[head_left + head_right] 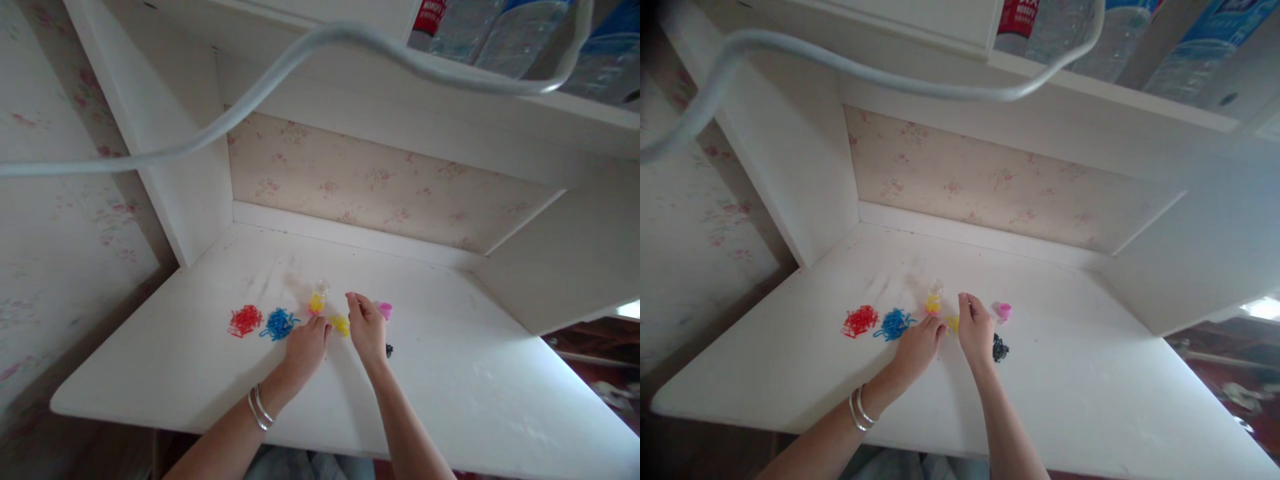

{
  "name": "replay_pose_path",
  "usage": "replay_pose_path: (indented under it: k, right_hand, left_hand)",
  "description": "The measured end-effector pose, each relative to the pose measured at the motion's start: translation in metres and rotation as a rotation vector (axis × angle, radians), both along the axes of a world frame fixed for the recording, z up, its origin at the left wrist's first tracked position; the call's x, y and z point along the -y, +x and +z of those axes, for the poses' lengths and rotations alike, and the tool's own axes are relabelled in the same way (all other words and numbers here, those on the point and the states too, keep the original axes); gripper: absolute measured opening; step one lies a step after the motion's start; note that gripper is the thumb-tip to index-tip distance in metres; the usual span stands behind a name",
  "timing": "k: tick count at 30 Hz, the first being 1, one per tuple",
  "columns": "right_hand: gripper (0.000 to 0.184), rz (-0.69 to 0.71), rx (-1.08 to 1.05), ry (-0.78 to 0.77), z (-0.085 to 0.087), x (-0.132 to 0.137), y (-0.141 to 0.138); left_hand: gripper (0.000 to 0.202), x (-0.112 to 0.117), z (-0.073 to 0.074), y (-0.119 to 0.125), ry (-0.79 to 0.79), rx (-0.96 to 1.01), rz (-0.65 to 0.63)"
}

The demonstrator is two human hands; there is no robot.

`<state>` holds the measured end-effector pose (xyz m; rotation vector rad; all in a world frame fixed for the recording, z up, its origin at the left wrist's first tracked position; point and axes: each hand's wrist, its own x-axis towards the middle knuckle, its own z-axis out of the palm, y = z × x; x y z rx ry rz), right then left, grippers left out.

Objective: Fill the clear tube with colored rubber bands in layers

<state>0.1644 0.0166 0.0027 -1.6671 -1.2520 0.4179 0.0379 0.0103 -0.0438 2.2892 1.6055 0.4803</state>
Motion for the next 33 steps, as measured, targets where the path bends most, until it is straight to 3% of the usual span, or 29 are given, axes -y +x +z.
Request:
replay_pose_path:
  k: [5,8,12,17,22,27,30,33]
  right_hand:
    - [0.053,-0.076,0.091,-0.088,-0.03,0.032,0.019]
    - [0.042,-0.028,0.241,-0.182,-0.042,0.045,0.019]
    - [0.03,-0.007,0.518,-0.355,-0.048,0.053,0.012]
    - [0.028,-0.045,0.688,-0.418,-0.05,0.052,0.011]
    - [0.029,0.013,0.701,-0.347,-0.06,0.051,0.018]
    - [0.026,0.023,0.647,-0.218,-0.066,0.054,0.021]
    - [0.029,0.033,0.599,-0.129,-0.066,0.057,0.022]
    - [0.032,0.036,0.551,-0.042,-0.066,0.06,0.022]
  left_hand:
    - [0.036,0.001,0.002,0.0,0.008,0.049,0.031]
    - [0.035,0.001,0.003,0.0,0.017,0.082,0.039]
    - [0.031,-0.001,0.001,0.001,0.037,0.127,0.035]
    - [0.026,0.001,0.004,-0.002,0.08,0.189,-0.003]
    - [0.028,0.002,0.036,-0.02,0.179,0.391,0.073]
    - [0.026,-0.022,0.074,-0.031,0.344,0.379,0.146]
    - [0.026,-0.041,0.083,-0.029,0.407,0.336,0.119]
    - [0.026,-0.052,0.083,-0.025,0.422,0.295,0.115]
